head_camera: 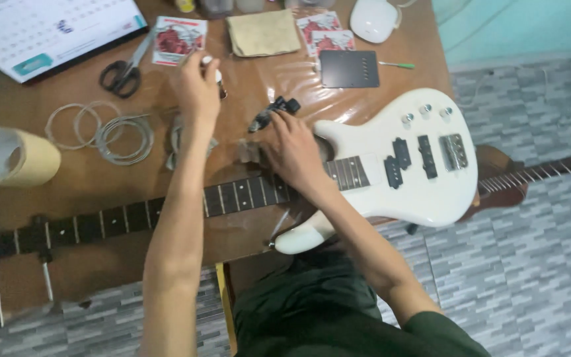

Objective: The person is cleaning the fretboard of a white bass guitar by removing the strings and wiping the wood with a cloth.

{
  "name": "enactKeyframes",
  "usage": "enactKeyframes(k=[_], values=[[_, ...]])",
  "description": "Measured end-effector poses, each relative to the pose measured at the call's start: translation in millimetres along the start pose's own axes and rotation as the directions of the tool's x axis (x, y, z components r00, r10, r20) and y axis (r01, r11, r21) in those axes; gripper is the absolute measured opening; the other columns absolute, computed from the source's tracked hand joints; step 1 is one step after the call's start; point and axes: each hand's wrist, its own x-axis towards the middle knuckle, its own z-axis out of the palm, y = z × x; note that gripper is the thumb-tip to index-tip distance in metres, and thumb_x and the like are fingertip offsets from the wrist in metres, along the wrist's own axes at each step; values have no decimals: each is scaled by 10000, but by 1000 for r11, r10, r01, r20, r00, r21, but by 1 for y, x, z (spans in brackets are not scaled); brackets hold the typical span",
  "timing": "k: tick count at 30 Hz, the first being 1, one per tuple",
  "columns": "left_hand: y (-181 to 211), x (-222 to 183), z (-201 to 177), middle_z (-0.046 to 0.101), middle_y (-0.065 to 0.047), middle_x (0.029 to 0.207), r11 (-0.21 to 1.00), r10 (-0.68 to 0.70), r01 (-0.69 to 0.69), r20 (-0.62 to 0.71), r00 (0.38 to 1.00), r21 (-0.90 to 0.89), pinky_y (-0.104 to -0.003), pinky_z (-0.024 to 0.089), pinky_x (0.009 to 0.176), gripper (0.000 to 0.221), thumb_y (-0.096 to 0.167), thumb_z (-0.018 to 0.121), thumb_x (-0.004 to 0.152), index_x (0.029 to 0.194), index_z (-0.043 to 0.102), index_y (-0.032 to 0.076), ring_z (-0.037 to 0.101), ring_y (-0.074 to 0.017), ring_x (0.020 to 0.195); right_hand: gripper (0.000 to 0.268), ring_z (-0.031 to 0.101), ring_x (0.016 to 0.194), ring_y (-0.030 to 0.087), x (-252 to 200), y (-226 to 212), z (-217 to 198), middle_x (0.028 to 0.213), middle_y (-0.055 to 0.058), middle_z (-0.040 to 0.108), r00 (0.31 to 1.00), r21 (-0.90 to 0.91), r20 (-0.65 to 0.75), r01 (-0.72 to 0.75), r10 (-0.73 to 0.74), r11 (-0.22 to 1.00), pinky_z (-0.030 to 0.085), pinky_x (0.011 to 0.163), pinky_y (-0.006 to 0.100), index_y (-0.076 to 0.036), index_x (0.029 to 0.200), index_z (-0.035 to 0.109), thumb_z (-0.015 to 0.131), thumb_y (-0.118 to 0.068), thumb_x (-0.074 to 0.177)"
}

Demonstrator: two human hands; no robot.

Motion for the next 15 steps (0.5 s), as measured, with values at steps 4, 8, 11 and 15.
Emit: enactKeyframes(k=[4, 8, 11, 15], values=[[73, -47, -56, 701, -134, 919, 954, 21, 21, 135, 991, -299, -360, 559, 713, 135, 156, 752, 1014, 1093, 727, 49, 699, -267, 852, 784, 580, 1252, 525, 5, -18, 4, 1403, 343, 516, 987, 330, -150, 103, -56, 938, 495, 1059, 572, 53, 1570, 288, 732, -175, 965], [148, -111, -108, 666, -41, 917, 741, -162, 341, 339, 927, -579, -242, 549, 732, 170, 174, 710, 1011, 1108, 684, 36, 615, -86, 864, 759, 731, 925, 449, -46, -29, 15, 1234, 231, 671, 977, 547, -197, 173, -75, 819, 617, 776, 519, -36, 1634, 239, 631, -81, 986], [148, -156, -93, 670, -41, 861, 673, -313, 404, 257, 915, -619, -226, 545, 665, 180, 182, 705, 1006, 1057, 686, 10, 637, -76, 760, 696, 688, 631, 377, -89, -37, -8, 894, 120, 652, 988, 249, -136, 101, -69, 963, 557, 531, 490, -116, 1626, 302, 625, -219, 1018], [125, -141, -118, 700, -95, 865, 701, -468, 374, 4, 884, -607, -206, 512, 644, 174, 185, 630, 1057, 1046, 644, 11, 617, -90, 692, 689, 700, 661, 350, -141, -8, -9, 861, 114, 657, 990, 287, -133, -7, 47, 958, 556, 524, 441, -122, 1585, 411, 671, -103, 947]])
